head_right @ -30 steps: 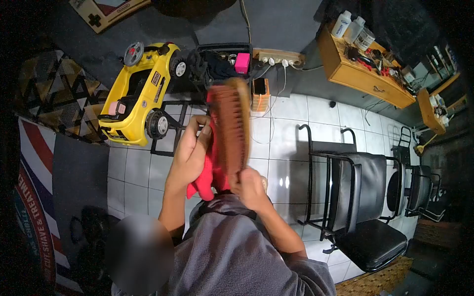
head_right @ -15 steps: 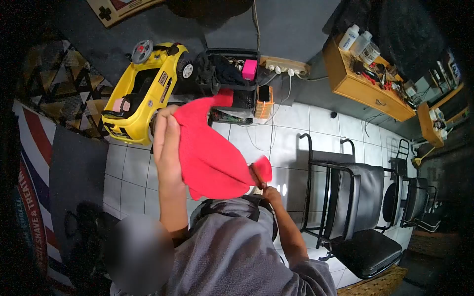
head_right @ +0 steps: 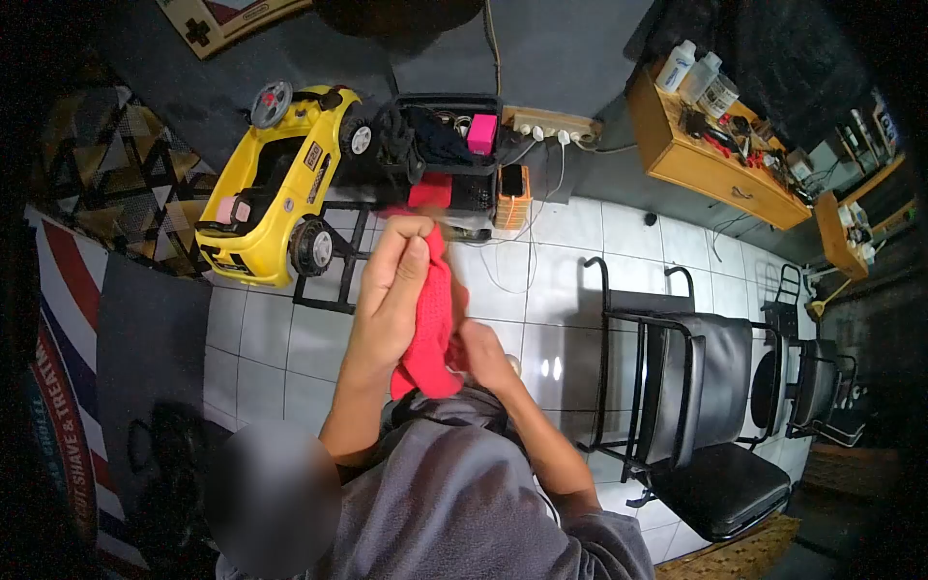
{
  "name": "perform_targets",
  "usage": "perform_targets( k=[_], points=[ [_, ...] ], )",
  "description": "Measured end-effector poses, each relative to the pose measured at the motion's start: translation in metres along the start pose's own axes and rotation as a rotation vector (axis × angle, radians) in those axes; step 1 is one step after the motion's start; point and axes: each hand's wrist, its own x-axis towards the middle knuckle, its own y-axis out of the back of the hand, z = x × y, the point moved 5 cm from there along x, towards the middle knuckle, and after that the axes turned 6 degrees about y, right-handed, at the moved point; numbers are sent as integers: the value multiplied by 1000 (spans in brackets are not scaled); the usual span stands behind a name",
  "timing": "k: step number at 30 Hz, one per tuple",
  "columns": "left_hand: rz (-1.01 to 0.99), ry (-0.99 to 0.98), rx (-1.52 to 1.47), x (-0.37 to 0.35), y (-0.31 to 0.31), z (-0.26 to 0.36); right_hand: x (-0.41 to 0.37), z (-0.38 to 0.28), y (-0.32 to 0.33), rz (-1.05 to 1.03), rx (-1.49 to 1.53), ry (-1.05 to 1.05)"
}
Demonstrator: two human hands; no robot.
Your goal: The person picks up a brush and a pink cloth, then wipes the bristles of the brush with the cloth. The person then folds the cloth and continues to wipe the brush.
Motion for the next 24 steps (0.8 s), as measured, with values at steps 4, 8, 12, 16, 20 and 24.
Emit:
perform_targets(
  k=[4, 8, 12, 16, 20, 24],
  points=[
    [116, -6, -66, -7, 18, 17, 14, 127, 52, -194, -1255, -248],
    [341, -72, -70, -20, 49, 22, -24, 208, 130, -31, -1248, -607],
    [435, -145, -293, -28, 53, 53, -56, 216, 172, 32, -1279, -775],
    [432, 79, -193, -28, 49, 37, -33, 227, 197, 342, -1157, -351],
    [263, 59, 3, -16, 29, -2, -3, 39, 90, 419, -3, -88],
    [91, 89, 45, -6, 9, -19, -21, -51, -2, 211, 202, 159]
  ],
)
